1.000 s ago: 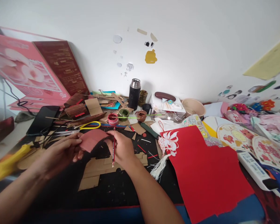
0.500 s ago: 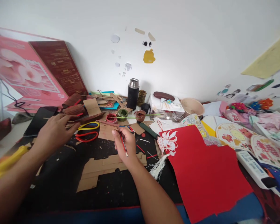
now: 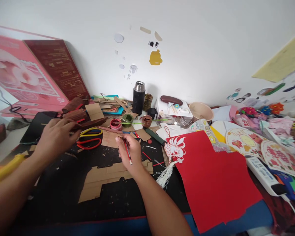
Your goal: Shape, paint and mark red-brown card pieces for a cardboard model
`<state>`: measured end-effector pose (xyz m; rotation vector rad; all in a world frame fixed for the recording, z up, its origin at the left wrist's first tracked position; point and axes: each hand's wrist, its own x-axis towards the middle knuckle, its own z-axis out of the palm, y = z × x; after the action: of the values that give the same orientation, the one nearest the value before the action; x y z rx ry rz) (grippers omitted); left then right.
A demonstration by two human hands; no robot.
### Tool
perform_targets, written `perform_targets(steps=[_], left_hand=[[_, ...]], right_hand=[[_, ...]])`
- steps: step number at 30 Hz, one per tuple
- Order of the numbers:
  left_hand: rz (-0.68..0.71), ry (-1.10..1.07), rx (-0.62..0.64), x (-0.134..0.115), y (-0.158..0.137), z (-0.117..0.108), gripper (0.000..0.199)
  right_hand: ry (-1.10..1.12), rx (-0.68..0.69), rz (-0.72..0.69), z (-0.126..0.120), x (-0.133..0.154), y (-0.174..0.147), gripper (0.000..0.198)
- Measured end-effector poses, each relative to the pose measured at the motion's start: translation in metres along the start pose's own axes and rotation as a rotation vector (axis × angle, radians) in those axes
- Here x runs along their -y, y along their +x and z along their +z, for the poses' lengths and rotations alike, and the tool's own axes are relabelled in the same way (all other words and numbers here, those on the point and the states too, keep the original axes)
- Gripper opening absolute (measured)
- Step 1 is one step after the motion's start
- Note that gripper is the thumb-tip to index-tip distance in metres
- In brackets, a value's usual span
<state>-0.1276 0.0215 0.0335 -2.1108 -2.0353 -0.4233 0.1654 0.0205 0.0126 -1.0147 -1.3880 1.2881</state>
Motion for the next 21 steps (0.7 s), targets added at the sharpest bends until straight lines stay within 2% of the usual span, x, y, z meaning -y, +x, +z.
perform_targets(steps=[3,6,11,15,21], left_hand=[[0.059,-0.078,-0.023,0.008,-0.009,-0.010,0.031],[0.184,-0.215,0.058,0.015,-0.022,-0.014,0.025],[0.317,-0.433,0.198,-0.003,-0.047,-0.015,0.025],[0.293,-0.543,0.228,-0.024,-0.057,-0.010,0.025],[0.253,-0.607,0.211,-0.035,-0.061,-0.001,0.023]], right_hand=[[0.008,-0.009,0.002,0.000,-0.001,0.000,0.037],[0.016,-0.029,-0.003,0.001,-0.001,0.000,0.037],[0.051,-0.043,0.017,0.001,-0.001,0.001,0.038],[0.018,0.017,0.001,0.001,-0.003,0.001,0.038],[-0.033,0.110,0.039,0.003,-0.010,0.001,0.043]])
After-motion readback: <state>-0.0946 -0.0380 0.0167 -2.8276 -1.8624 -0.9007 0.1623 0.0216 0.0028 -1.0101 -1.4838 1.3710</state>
